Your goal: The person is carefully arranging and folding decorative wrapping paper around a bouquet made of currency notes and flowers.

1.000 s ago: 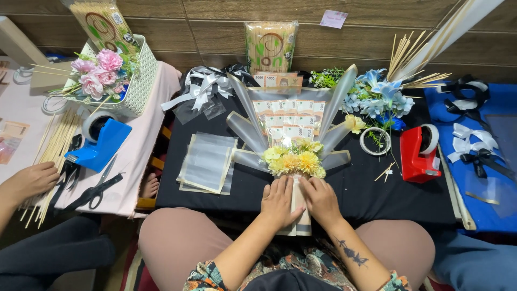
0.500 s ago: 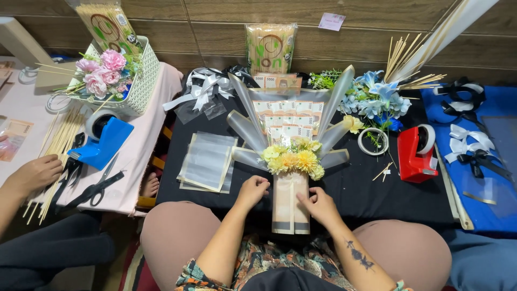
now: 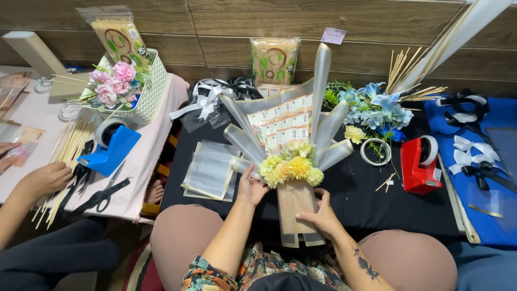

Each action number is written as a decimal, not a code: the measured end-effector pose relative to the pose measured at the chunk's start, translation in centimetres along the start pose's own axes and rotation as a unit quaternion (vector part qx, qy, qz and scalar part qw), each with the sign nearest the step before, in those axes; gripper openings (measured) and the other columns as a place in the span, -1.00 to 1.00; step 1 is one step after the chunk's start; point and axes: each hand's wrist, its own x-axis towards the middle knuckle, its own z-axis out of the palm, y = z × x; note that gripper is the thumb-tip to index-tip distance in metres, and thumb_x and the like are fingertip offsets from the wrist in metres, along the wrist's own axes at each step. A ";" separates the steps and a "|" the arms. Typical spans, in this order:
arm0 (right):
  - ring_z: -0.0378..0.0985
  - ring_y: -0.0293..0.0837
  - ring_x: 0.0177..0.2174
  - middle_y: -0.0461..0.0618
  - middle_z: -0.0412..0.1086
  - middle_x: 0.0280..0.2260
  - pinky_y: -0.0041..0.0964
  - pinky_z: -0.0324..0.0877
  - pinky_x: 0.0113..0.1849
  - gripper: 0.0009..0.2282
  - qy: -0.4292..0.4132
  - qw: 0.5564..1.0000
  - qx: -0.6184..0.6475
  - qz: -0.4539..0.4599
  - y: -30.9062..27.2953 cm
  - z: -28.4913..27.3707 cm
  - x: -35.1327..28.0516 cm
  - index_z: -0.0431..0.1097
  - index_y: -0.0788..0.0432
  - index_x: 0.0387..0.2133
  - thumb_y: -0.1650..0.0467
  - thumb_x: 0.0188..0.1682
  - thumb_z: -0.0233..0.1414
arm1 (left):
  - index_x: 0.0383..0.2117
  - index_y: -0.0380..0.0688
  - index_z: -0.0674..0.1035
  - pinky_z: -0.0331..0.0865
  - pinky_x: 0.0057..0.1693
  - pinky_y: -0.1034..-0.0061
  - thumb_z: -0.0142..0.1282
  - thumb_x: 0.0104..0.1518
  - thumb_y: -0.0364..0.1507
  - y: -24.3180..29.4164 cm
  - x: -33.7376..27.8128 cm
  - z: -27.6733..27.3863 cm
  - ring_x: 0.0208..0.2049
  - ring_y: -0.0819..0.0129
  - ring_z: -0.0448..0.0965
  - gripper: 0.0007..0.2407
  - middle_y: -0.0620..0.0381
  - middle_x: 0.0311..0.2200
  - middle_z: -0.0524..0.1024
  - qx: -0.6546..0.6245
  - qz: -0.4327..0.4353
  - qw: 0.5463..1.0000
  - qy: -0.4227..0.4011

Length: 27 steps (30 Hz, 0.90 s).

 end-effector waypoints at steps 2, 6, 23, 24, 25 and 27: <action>0.44 0.19 0.08 0.29 0.34 0.11 -0.03 0.37 0.06 -0.05 -0.022 0.999 0.001 -0.032 1.6 -0.1 0.9 0.03 0.15 0.24 0.42 -0.49 0.46 | 0.19 -0.34 0.38 0.38 0.06 -0.04 0.18 0.10 -0.20 1.1 -2.2 2.6 0.02 -0.14 0.50 -0.42 -0.25 0.08 0.45 0.003 -0.002 1.000 0.014; 0.41 0.07 0.12 0.16 0.27 0.21 -0.13 0.33 0.11 0.02 -0.035 0.997 0.000 -0.063 0.5 0.5 0.5 0.00 0.11 0.34 0.46 -0.53 0.40 | 0.18 -0.36 0.39 0.42 -0.06 0.22 0.19 0.01 -0.26 1.8 -4.4 5.6 -0.08 -0.08 0.54 -0.41 -0.33 0.02 0.47 0.043 0.008 0.999 -0.031; 0.57 0.08 -0.06 0.23 0.38 0.07 -0.21 0.47 -0.04 -0.05 0.003 0.997 -0.039 -0.059 -0.5 0.4 1.6 0.03 0.18 0.30 0.33 -0.46 0.38 | 0.03 -0.47 0.42 0.44 -0.19 0.28 0.05 0.04 -0.42 3.7 -2.9 5.3 -0.21 -0.03 0.54 -0.58 -0.29 -0.10 0.49 0.013 0.028 1.000 -0.005; 0.58 0.08 -0.07 0.20 0.38 0.07 -0.21 0.48 -0.06 -0.03 0.012 0.994 -0.090 -0.062 -0.6 0.1 1.6 0.04 0.16 0.30 0.27 -0.47 0.40 | 0.09 -0.49 0.38 0.51 -0.25 0.23 0.02 0.11 -0.39 4.6 -2.7 5.5 -0.19 -0.11 0.57 -0.55 -0.34 -0.05 0.50 -0.010 0.011 1.000 -0.009; 0.58 0.08 -0.07 0.20 0.38 0.07 -0.21 0.48 -0.06 -0.03 0.011 0.994 -0.091 -0.062 -0.4 0.1 1.5 0.04 0.16 0.30 0.27 -0.47 0.40 | 0.09 -0.49 0.38 0.51 -0.25 0.23 0.02 0.11 -0.39 5.9 -3.2 6.3 -0.19 -0.11 0.57 -0.55 -0.34 -0.05 0.50 -0.011 0.012 1.000 -0.008; 0.58 0.07 -0.05 0.20 0.39 0.07 -0.22 0.46 -0.04 -0.03 0.005 0.993 -0.092 -0.071 0.0 0.0 1.5 0.05 0.16 0.30 0.26 -0.47 0.40 | 0.17 -0.18 0.42 0.22 0.29 0.00 -0.07 0.12 -0.41 8.6 -4.2 7.9 0.11 -0.04 0.46 -0.58 -0.23 0.13 0.44 -0.059 0.044 0.992 -0.100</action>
